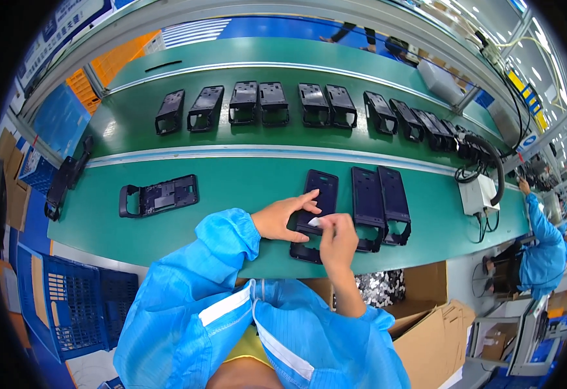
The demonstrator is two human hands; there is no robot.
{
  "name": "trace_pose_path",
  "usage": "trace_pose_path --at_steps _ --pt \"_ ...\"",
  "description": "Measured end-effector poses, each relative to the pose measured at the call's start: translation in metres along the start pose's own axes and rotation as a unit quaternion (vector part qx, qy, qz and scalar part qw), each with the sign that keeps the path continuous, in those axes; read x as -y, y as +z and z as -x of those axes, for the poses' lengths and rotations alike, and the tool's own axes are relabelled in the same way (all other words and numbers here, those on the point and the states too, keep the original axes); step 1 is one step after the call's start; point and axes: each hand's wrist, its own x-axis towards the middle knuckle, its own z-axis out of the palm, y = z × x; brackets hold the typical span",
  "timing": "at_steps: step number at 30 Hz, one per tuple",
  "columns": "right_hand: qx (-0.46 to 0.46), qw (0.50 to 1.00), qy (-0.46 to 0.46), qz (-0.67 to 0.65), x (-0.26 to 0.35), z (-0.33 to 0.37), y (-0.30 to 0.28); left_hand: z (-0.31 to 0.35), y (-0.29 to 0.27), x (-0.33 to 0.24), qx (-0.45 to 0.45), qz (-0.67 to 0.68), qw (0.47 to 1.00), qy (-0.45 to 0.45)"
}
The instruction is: The person assembles plastic casings for electronic components by hand, taking them from a storage bin and fitting them together.
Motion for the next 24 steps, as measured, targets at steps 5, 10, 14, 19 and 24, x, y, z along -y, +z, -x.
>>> trace_pose_path --at_steps 5,10,14,19,24 --pt "-0.135 0.985 -0.009 -0.104 -0.018 0.017 -0.041 -0.004 0.001 0.001 0.006 -0.050 0.998 0.043" --pt "-0.290 0.955 0.057 0.007 -0.081 0.064 -0.118 -0.003 -0.012 -0.009 0.017 -0.018 1.000 0.002" --pt "-0.271 0.926 0.251 0.078 -0.143 0.096 -0.178 0.020 -0.048 -0.029 -0.107 -0.201 0.973 -0.042" --pt "-0.197 0.909 0.225 0.292 -0.187 0.124 -0.198 0.102 -0.118 -0.055 -0.204 -0.561 0.758 -0.263" --pt "-0.287 0.912 0.069 0.285 -0.131 0.074 -0.156 0.190 -0.149 -0.060 -0.176 -0.591 0.591 -0.520"
